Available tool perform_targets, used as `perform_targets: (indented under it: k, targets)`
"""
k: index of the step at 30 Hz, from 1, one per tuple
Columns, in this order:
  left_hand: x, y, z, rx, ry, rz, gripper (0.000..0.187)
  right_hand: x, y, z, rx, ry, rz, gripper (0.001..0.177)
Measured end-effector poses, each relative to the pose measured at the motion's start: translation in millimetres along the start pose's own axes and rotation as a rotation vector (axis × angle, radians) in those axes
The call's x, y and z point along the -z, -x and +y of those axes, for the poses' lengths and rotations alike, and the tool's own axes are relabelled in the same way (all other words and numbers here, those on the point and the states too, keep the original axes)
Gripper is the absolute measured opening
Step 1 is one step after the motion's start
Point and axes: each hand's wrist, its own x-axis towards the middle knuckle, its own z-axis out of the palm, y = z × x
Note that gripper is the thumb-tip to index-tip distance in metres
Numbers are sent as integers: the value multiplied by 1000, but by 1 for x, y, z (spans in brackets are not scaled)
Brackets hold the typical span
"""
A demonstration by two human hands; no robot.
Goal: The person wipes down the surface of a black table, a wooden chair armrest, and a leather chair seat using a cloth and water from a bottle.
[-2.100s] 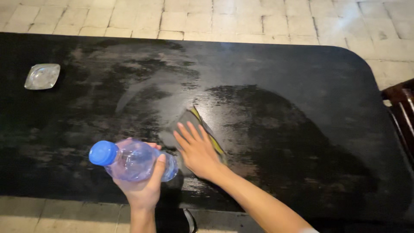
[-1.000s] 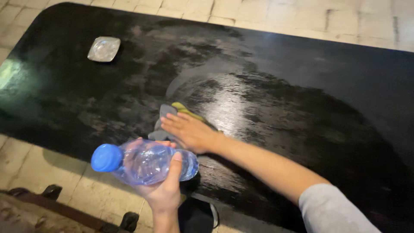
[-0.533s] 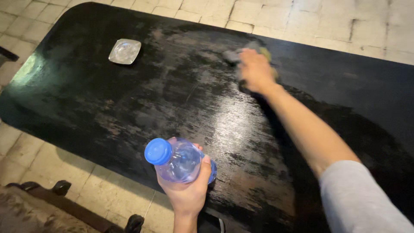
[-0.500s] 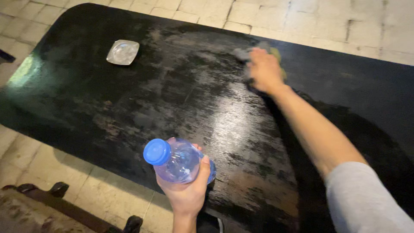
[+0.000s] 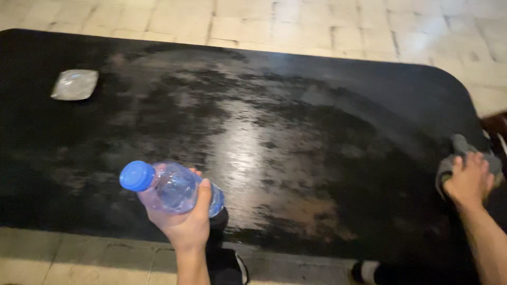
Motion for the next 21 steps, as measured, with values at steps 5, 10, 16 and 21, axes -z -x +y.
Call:
perform_targets:
  k: [5,10,16,21]
  targets:
    - [-9,20,3,-14,4,-129,70,18,88,-15,-304,-10,2,57]
    - [-33,26,-4,98,156,-162,72,13,48,-155,-39,-59,113,47]
    - [-77,33,-15,12,183,-229,66,61,78,-343,371,-155,-59,50]
    - [-110,39,-24,45,206,-298,69,123,165,-290,653,-376,-67,61]
